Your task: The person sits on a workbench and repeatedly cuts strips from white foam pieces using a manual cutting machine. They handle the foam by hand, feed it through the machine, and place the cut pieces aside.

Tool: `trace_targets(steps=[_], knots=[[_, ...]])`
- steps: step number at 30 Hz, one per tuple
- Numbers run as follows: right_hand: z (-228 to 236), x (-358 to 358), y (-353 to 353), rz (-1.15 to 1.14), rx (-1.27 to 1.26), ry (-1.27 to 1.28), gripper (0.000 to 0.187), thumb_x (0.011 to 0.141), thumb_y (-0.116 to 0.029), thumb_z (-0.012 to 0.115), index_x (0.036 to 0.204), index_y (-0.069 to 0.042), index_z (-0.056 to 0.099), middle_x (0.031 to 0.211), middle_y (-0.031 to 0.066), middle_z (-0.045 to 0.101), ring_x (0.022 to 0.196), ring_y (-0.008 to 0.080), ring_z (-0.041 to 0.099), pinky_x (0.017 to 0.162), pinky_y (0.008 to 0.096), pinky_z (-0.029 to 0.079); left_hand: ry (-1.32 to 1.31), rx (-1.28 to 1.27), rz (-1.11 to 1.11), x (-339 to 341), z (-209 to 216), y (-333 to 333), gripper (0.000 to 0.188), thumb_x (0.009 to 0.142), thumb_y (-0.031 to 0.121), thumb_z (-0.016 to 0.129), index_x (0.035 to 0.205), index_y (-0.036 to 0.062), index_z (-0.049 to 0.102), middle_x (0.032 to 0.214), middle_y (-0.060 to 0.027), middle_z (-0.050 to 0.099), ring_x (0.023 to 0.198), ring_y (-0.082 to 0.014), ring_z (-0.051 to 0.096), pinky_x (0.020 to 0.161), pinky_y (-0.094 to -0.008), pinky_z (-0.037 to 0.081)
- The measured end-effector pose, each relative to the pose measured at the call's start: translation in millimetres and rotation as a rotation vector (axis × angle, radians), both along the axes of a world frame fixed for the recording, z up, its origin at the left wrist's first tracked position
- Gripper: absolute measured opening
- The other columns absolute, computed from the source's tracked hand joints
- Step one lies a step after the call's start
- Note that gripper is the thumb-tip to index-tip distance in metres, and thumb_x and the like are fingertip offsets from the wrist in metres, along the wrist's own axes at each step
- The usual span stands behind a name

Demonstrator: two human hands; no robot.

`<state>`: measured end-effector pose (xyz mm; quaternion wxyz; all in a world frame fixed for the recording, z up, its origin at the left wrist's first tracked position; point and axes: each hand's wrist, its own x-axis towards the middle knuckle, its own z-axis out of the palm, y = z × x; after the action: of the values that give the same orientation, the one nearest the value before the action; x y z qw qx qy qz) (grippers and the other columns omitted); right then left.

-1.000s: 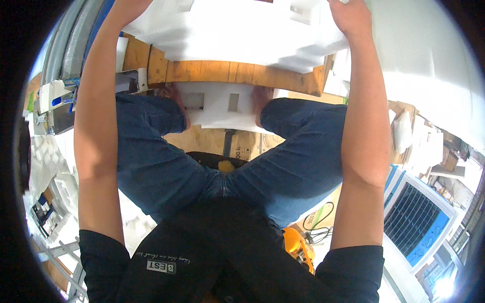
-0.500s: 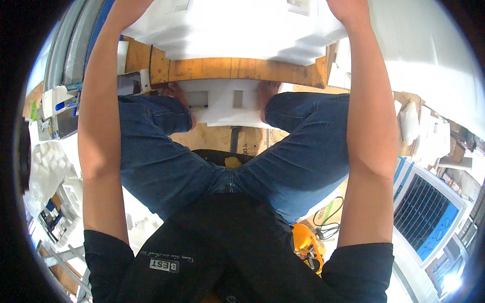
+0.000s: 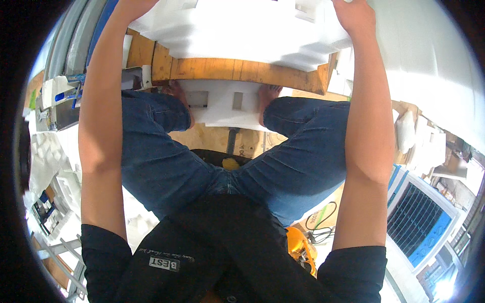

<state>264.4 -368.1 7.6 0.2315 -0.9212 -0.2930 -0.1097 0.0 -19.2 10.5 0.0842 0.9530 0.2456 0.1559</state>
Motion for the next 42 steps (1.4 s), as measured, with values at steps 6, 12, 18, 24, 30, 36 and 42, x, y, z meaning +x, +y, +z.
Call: trace_targets(steps=[6,12,18,24,30,36,42], knots=[[-3,7,-5,0.008,-0.011,-0.017,0.079,0.085,-0.039,0.075,0.150,0.000,0.050,0.132,0.0337,0.063,0.127,0.0452,0.060,0.109,0.0443,0.048,-0.042,-0.019,-0.034,-2,4,-9,0.087,0.092,0.038,0.073,0.153,-0.0118,0.036,0.163,-0.0285,0.032,0.153,-0.0363,0.031,0.126,-0.0396,0.025],[1,-1,-1,0.016,0.001,-0.005,0.079,0.085,-0.039,0.075,0.149,0.000,0.051,0.132,0.0341,0.063,0.127,0.0455,0.060,0.109,0.0443,0.048,-0.038,-0.008,-0.017,-3,0,-4,0.087,0.092,0.038,0.074,0.153,-0.0107,0.037,0.163,-0.0280,0.033,0.152,-0.0365,0.033,0.126,-0.0397,0.027],[-1,10,-4,0.022,-0.030,-0.010,0.082,0.085,-0.038,0.076,0.151,0.000,0.047,0.133,0.0344,0.062,0.128,0.0458,0.059,0.109,0.0443,0.047,-0.009,0.022,-0.021,4,-2,3,0.087,0.091,0.039,0.074,0.153,-0.0101,0.037,0.163,-0.0284,0.033,0.152,-0.0376,0.033,0.126,-0.0402,0.027],[-17,7,-1,-0.062,-0.157,0.033,0.091,0.091,-0.057,0.067,0.164,-0.020,0.028,0.152,0.0229,0.051,0.133,0.0410,0.058,0.111,0.0521,0.049,0.007,-0.036,0.007,-1,6,-10,0.090,0.091,0.039,0.074,0.154,-0.0114,0.034,0.163,-0.0303,0.031,0.151,-0.0396,0.033,0.125,-0.0406,0.029],[1,-13,5,-0.072,-0.160,0.160,0.088,0.092,-0.045,0.066,0.164,-0.014,0.027,0.143,0.0267,0.059,0.126,0.0402,0.063,0.109,0.0498,0.052,0.108,-0.013,0.017,-2,13,-15,0.095,0.092,0.045,0.070,0.157,-0.0107,0.028,0.166,-0.0292,0.023,0.153,-0.0398,0.029,0.125,-0.0428,0.029],[-11,-2,1,-0.065,-0.135,0.161,0.086,0.095,-0.052,0.062,0.165,-0.016,0.027,0.151,0.0244,0.052,0.134,0.0412,0.057,0.112,0.0503,0.048,0.124,-0.019,0.028,5,11,-12,0.088,0.100,0.042,0.062,0.159,-0.0097,0.022,0.167,-0.0292,0.020,0.154,-0.0423,0.025,0.126,-0.0439,0.026],[6,-2,-1,-0.018,-0.049,0.175,0.093,0.085,-0.036,0.074,0.161,-0.003,0.031,0.139,0.0357,0.057,0.130,0.0474,0.056,0.113,0.0461,0.045,0.154,-0.090,-0.087,18,10,28,0.082,0.104,0.043,0.056,0.157,-0.0110,0.025,0.168,-0.0296,0.018,0.155,-0.0421,0.022,0.127,-0.0430,0.023]])
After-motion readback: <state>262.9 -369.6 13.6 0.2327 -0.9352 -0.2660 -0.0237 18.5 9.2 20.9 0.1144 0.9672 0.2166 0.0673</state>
